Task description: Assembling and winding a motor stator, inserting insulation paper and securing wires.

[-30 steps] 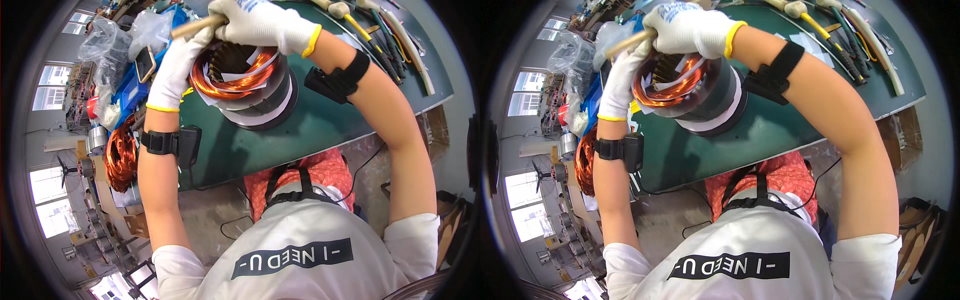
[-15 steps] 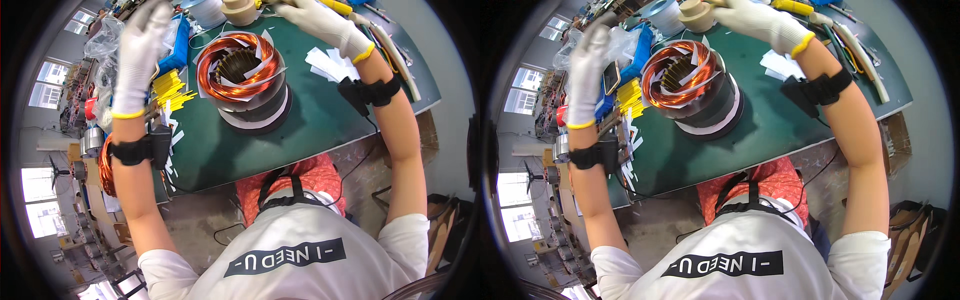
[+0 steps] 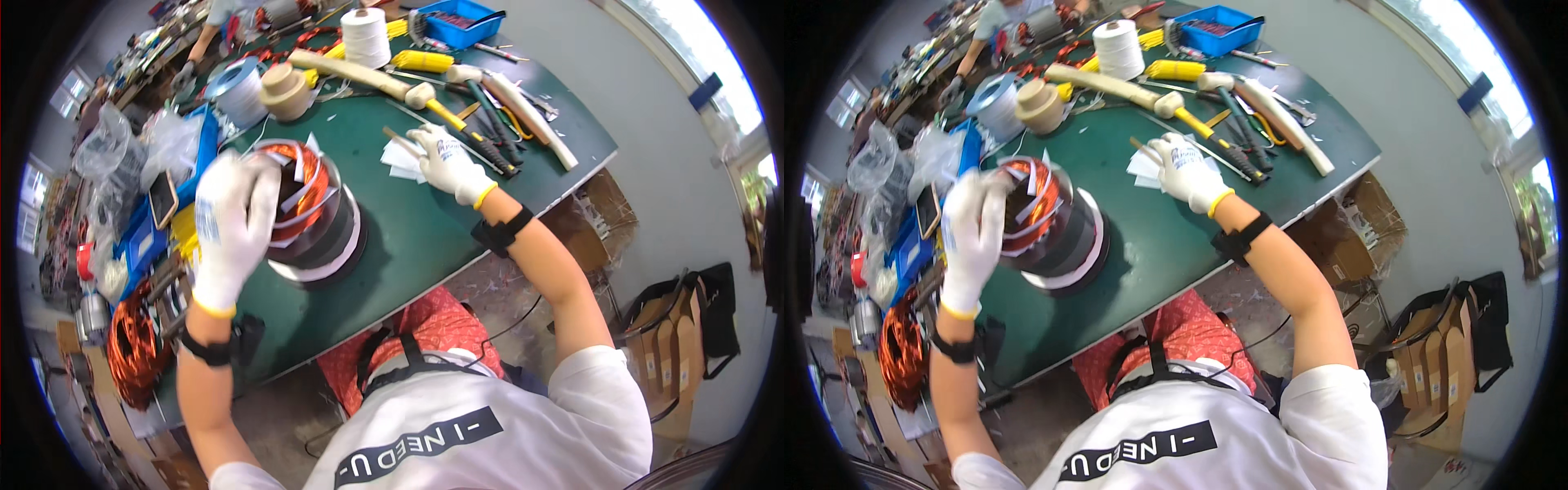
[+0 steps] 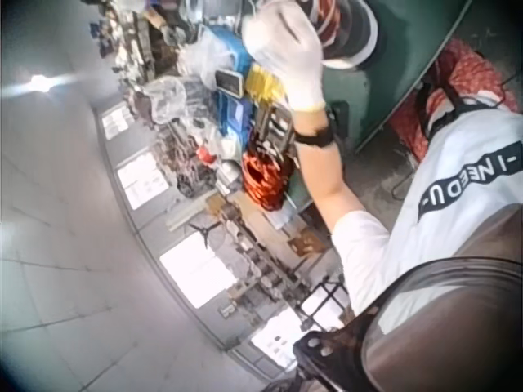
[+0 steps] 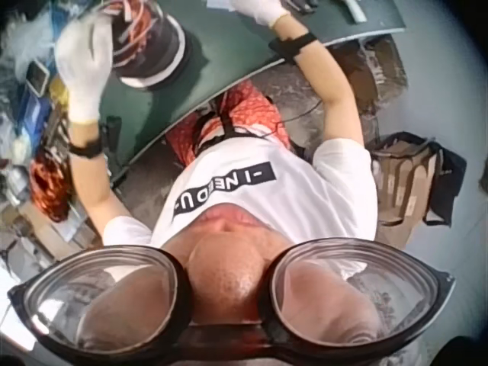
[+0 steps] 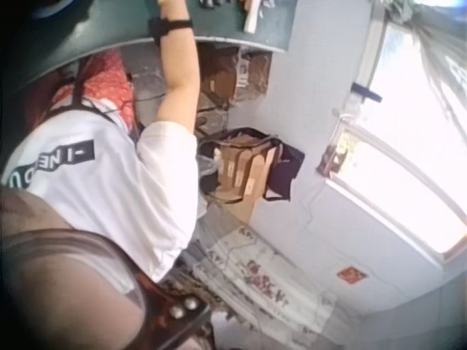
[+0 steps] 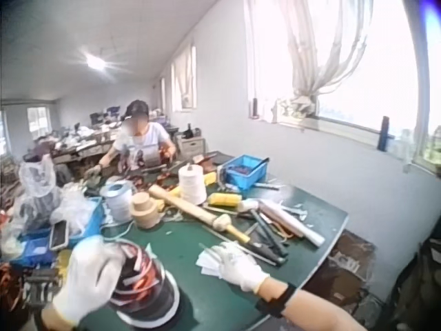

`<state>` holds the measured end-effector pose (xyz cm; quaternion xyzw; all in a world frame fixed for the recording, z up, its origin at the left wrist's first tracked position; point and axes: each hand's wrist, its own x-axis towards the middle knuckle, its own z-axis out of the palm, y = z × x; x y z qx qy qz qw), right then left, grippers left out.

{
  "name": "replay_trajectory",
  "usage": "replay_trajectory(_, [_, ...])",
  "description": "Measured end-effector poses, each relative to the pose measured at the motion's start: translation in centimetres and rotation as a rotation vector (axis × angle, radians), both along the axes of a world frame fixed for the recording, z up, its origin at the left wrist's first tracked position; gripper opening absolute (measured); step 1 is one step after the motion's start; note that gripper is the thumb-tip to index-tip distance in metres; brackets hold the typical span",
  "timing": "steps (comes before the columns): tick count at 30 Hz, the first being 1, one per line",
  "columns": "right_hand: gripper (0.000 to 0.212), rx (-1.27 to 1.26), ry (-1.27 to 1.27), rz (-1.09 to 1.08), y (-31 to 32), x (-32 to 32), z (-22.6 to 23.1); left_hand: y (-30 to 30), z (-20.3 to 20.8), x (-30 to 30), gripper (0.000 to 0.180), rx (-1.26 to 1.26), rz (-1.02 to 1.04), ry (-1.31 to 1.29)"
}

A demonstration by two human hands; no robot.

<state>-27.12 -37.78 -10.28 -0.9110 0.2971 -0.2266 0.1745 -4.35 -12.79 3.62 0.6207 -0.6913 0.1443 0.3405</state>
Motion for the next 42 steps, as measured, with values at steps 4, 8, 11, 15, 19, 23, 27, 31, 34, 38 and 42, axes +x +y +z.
replay_trajectory(4, [0.033, -0.009, -0.014, -0.095, -2.8, -3.7, 0.6, 1.3, -2.2, -3.6, 0.027, 0.021, 0.125, -0.258])
replay_trajectory(8, [0.032, -0.109, 0.070, -0.594, -7.7, -8.6, 0.1, 0.6, -4.6, -3.6, 0.022, -0.215, 0.173, -0.153])
replay_trajectory(11, [0.038, 0.198, 0.160, -0.598, -9.9, -11.9, -0.9, 0.1, -5.1, -2.8, 0.015, -0.308, 0.125, -0.164])
replay_trajectory(15, [0.032, 0.096, 0.079, -0.582, -12.9, -13.8, -1.2, 0.2, -5.3, -2.5, 0.015, -0.335, 0.166, -0.143])
replay_trajectory(19, [0.043, 0.018, 0.598, -0.612, -16.5, -12.0, -0.4, 0.6, -5.6, -1.9, 0.014, -0.360, 0.128, -0.110])
replay_trajectory(23, [0.039, 0.004, 0.761, -0.625, -18.3, -9.5, 0.0, 1.0, -5.3, 0.0, 0.019, -0.373, 0.012, -0.070])
replay_trajectory(27, [0.044, 0.066, 0.725, -0.628, -18.3, -10.4, -0.3, 2.5, -5.3, 1.1, 0.027, -0.393, 0.024, -0.087])
replay_trajectory(31, [0.046, 0.033, 0.684, -0.647, -17.8, -14.7, 0.2, 3.4, -6.3, 0.0, 0.038, -0.502, 0.280, 0.359])
replay_trajectory(34, [0.048, 0.064, 0.661, -0.598, -15.2, -17.7, 1.9, 2.8, -6.7, -0.5, 0.058, -0.280, 0.342, 0.807])
replay_trajectory(38, [0.039, 0.218, 0.139, -0.382, -5.8, -17.6, 6.0, 1.8, -6.4, 0.8, 0.059, -0.142, 0.056, 1.080])
replay_trajectory(42, [0.048, 0.112, -0.040, -0.057, 7.0, -12.1, 9.1, 2.0, -6.0, 2.5, 0.062, -0.028, -0.015, 1.085])
